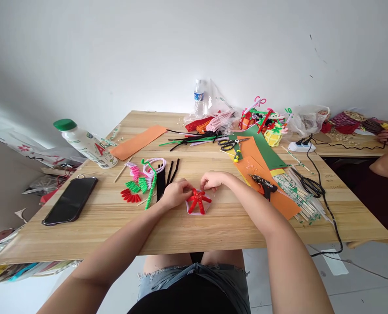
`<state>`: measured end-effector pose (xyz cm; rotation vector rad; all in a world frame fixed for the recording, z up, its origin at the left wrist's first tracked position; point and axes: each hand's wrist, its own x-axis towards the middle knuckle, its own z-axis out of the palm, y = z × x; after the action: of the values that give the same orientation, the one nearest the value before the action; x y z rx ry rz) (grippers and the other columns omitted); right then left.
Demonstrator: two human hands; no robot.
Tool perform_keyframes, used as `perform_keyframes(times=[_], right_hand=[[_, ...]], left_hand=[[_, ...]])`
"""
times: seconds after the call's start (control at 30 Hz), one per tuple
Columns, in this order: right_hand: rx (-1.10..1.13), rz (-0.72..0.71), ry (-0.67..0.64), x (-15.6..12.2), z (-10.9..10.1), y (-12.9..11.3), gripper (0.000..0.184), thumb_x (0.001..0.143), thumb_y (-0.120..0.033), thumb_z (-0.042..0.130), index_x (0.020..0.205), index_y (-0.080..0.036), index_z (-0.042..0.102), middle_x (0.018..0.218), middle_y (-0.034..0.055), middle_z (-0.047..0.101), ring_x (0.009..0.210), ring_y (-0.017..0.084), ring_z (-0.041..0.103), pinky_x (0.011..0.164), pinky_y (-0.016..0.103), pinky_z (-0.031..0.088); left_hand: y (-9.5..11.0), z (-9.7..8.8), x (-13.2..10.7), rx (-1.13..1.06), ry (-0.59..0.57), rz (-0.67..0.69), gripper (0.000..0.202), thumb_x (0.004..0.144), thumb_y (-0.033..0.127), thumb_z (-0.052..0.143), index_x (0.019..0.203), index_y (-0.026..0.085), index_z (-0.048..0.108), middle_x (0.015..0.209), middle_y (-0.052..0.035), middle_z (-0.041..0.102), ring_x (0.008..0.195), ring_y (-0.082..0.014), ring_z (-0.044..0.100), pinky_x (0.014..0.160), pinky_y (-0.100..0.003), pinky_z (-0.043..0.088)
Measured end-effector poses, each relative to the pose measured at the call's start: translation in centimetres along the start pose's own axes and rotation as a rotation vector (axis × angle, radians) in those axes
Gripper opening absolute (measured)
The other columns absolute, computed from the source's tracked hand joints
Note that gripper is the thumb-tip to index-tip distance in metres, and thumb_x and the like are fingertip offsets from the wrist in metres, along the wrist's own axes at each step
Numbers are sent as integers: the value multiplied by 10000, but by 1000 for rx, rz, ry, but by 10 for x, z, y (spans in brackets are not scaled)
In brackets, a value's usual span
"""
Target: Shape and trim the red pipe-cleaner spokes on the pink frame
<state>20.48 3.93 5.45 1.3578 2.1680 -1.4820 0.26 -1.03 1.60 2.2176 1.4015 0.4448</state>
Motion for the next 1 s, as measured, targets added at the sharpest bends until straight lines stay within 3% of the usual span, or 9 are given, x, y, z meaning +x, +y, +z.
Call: perform_keyframes(times=[0.2, 0.33, 0.5, 0.63, 0.7, 0.77, 0.87, 1.0], right_hand=[[98, -41, 215, -6, 7, 12, 179, 783, -201, 594, 925, -125, 672, 468, -44, 559, 413, 76, 510, 399, 153, 319], [206, -50, 344, -11, 9, 13, 236, 810, -273, 605, 992, -131, 652, 490, -52, 556, 381, 62, 459, 373, 158, 318], [428, -130, 166, -12, 18, 6, 312, 775, -431, 648, 804, -121, 654, 545, -37, 559, 392, 47, 452, 339, 150, 301], [820, -162, 170, -4, 25, 8, 371, 666, -459, 747, 697, -132, 574, 513, -55, 527, 346, 32, 390, 303, 149, 239], [1024, -188, 190, -2, 28, 11, 362, 637, -415, 780, 711, -134, 564, 529, -55, 538, 343, 23, 370, 304, 140, 222], [1170, -224, 193, -4, 32, 15, 316, 657, -358, 778, 739, -126, 580, 555, -46, 555, 352, 13, 355, 309, 128, 209], [1310, -276, 207, -9, 39, 20, 213, 736, -292, 721, 774, -114, 610, 569, -37, 560, 360, 9, 332, 303, 121, 189], [1438, -351, 255, -15, 51, 21, 176, 762, -274, 700, 755, -117, 620, 554, -49, 535, 365, 6, 315, 294, 112, 210]], left_hand=[[-8, 0, 1, -142, 10, -50, 142, 729, 275, 608, 826, 203, 684, 813, -1, 675, 741, -134, 616, 631, -216, 436], [-14, 4, 5, -469, -30, -106, 178, 719, 306, 618, 825, 171, 663, 743, -17, 673, 655, -136, 605, 571, -221, 444], [-12, 3, 9, -988, 73, -149, 321, 607, 362, 752, 803, 137, 634, 723, -25, 658, 636, -133, 592, 586, -236, 472], [-11, -8, 11, -1351, 156, -246, 395, 586, 353, 799, 862, 127, 630, 753, -37, 671, 667, -140, 619, 639, -257, 498], [-12, -16, 10, -1526, 82, -312, 370, 651, 343, 764, 913, 121, 625, 807, -65, 682, 691, -164, 641, 647, -292, 520], [-11, -22, 9, -1651, -65, -349, 308, 725, 319, 704, 935, 109, 622, 854, -99, 687, 720, -193, 658, 652, -326, 538], [-7, -25, 5, -1710, -217, -306, 244, 796, 277, 634, 971, 107, 621, 887, -118, 690, 747, -200, 669, 651, -313, 546], [2, -19, -2, -1726, -299, -223, 239, 822, 257, 621, 1014, 116, 608, 865, -111, 693, 713, -195, 675, 667, -328, 550]])
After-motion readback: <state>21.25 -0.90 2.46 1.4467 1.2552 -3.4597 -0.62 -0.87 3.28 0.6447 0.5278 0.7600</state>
